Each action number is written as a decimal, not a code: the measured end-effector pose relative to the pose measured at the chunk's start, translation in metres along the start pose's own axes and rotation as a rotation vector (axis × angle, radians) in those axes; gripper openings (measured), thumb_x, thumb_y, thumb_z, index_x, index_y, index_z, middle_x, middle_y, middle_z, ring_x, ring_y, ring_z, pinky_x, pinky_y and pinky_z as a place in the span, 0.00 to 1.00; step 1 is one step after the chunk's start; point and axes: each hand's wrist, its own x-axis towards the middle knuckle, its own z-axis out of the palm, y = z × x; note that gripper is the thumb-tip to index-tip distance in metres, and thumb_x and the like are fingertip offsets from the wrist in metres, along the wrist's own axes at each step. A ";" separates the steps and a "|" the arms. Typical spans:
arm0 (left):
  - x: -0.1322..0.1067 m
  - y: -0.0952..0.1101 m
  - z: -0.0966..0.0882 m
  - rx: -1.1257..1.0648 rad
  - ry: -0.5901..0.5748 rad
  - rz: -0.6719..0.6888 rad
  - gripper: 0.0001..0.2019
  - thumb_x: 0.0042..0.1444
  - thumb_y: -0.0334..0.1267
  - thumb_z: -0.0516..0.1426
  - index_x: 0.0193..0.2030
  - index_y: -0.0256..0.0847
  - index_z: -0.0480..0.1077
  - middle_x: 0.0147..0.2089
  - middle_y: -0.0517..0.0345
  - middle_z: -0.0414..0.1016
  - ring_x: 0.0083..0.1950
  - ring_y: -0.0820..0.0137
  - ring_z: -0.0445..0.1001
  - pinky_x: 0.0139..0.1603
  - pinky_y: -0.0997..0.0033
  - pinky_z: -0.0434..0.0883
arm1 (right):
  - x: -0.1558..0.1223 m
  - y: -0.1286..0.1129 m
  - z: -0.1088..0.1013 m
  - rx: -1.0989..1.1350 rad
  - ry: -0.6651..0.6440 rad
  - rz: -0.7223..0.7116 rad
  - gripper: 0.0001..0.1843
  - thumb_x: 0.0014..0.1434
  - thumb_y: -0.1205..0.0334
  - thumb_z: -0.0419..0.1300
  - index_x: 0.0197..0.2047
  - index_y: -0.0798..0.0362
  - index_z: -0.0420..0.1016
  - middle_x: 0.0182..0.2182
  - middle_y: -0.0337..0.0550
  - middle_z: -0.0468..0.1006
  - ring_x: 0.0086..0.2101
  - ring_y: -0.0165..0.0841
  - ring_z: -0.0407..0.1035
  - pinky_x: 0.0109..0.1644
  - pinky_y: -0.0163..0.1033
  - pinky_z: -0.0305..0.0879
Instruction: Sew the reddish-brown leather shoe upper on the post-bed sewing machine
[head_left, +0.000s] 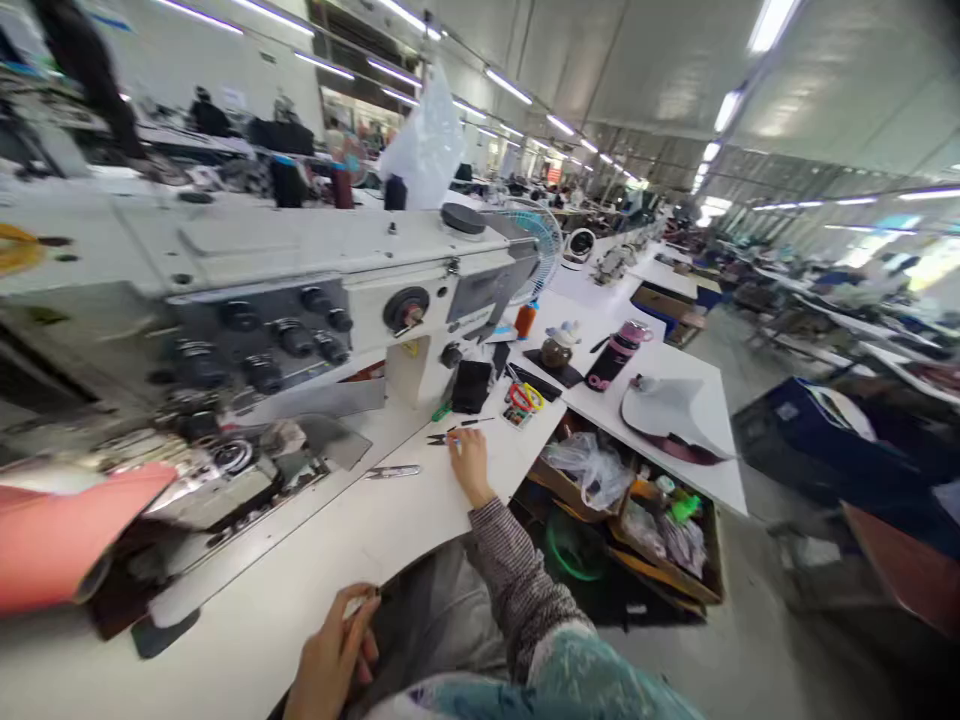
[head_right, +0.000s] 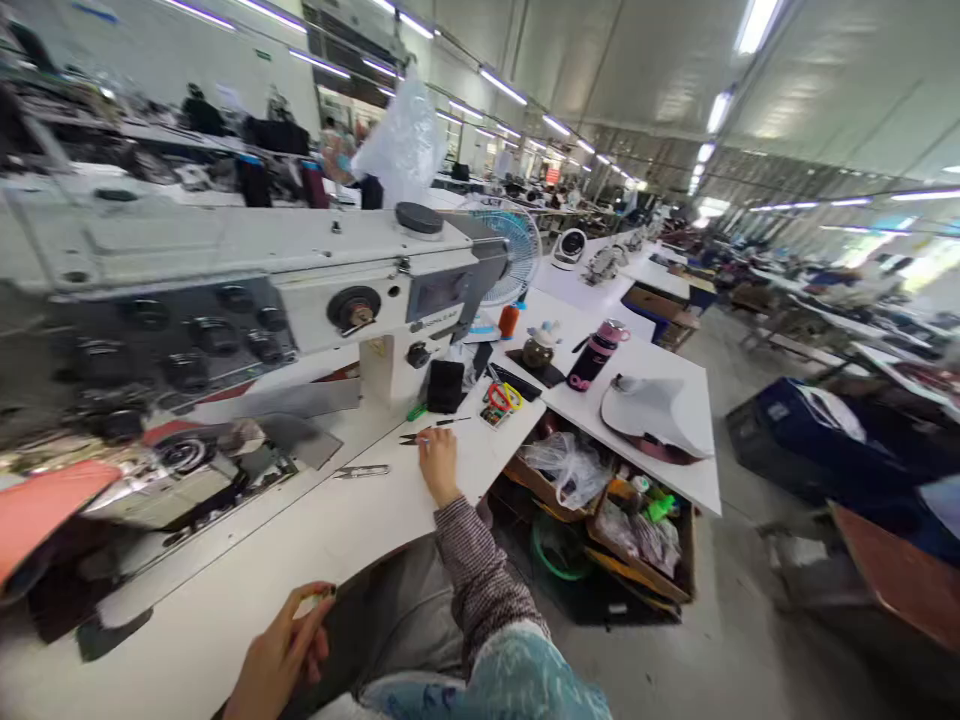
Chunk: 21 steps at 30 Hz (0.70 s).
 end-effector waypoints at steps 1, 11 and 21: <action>0.000 -0.003 0.005 -0.017 -0.055 -0.005 0.35 0.52 0.70 0.45 0.55 0.43 0.56 0.24 0.61 0.71 0.21 0.66 0.70 0.23 0.72 0.63 | 0.009 0.016 -0.008 -0.021 0.014 0.034 0.11 0.66 0.64 0.51 0.44 0.56 0.73 0.41 0.44 0.73 0.44 0.36 0.61 0.52 0.39 0.54; 0.023 0.050 -0.014 -0.693 -0.011 -0.079 0.33 0.49 0.58 0.62 0.52 0.35 0.63 0.49 0.43 0.75 0.42 0.64 0.77 0.34 0.76 0.72 | 0.067 0.058 -0.047 0.043 -0.247 -0.161 0.02 0.57 0.71 0.60 0.35 0.60 0.73 0.38 0.51 0.74 0.44 0.38 0.64 0.49 0.40 0.59; 0.030 0.087 0.004 -1.173 0.025 -0.127 0.13 0.65 0.41 0.52 0.47 0.32 0.67 0.55 0.41 0.71 0.56 0.60 0.72 0.47 0.74 0.75 | -0.065 -0.078 -0.077 1.037 -0.219 -0.265 0.19 0.62 0.64 0.58 0.55 0.51 0.60 0.39 0.41 0.78 0.39 0.27 0.73 0.47 0.37 0.70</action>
